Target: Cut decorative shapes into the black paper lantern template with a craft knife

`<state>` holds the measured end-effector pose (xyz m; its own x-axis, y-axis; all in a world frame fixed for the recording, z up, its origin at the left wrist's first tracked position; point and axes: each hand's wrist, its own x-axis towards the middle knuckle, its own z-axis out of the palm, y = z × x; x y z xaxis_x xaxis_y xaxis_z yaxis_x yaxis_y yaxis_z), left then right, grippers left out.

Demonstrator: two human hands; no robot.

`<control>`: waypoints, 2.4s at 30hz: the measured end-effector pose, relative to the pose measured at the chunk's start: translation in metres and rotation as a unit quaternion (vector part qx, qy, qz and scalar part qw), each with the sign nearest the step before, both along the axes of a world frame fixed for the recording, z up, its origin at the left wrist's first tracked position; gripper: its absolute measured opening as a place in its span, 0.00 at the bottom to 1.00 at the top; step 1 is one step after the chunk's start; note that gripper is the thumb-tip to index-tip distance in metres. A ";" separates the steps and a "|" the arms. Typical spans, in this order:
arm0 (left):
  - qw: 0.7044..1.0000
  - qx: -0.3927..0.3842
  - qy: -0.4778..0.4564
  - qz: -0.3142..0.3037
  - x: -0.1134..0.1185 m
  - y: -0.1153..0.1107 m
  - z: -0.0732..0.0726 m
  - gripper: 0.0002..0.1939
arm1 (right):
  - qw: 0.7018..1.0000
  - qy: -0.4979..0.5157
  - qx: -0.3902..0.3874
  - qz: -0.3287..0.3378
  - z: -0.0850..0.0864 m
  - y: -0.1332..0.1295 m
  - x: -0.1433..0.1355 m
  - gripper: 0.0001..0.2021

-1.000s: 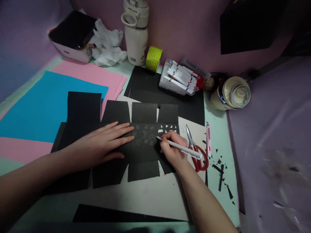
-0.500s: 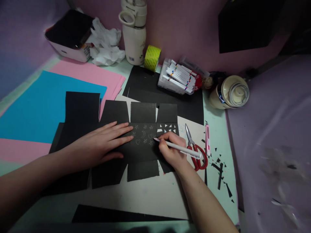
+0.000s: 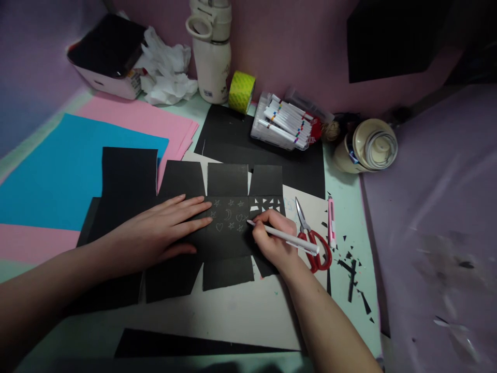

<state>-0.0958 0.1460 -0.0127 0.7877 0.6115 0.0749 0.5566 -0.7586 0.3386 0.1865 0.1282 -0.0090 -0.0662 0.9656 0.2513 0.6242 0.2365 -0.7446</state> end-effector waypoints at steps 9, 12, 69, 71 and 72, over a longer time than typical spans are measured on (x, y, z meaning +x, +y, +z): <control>1.000 -0.007 -0.015 0.004 -0.001 -0.001 -0.001 0.26 | 1.000 0.006 -0.010 -0.007 -0.002 0.000 0.000 0.08; 1.000 -0.002 -0.005 0.003 -0.001 -0.001 -0.001 0.27 | 0.999 0.026 0.031 -0.022 -0.004 -0.002 0.002 0.07; 1.000 0.020 -0.001 -0.003 0.003 -0.003 0.002 0.23 | 0.992 0.040 -0.003 0.117 0.008 -0.022 -0.021 0.06; 1.000 0.019 -0.006 -0.004 0.003 -0.003 0.001 0.23 | 0.992 0.044 -0.007 0.116 0.007 -0.022 -0.020 0.06; 1.000 0.021 -0.006 -0.005 0.003 -0.003 0.001 0.23 | 0.992 0.046 -0.008 0.116 0.006 -0.023 -0.020 0.06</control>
<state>-0.0926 0.1431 -0.0121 0.7922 0.6005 0.1091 0.5461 -0.7772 0.3126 0.1668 0.1056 -0.0030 -0.2641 0.9311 0.2515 0.4845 0.3535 -0.8002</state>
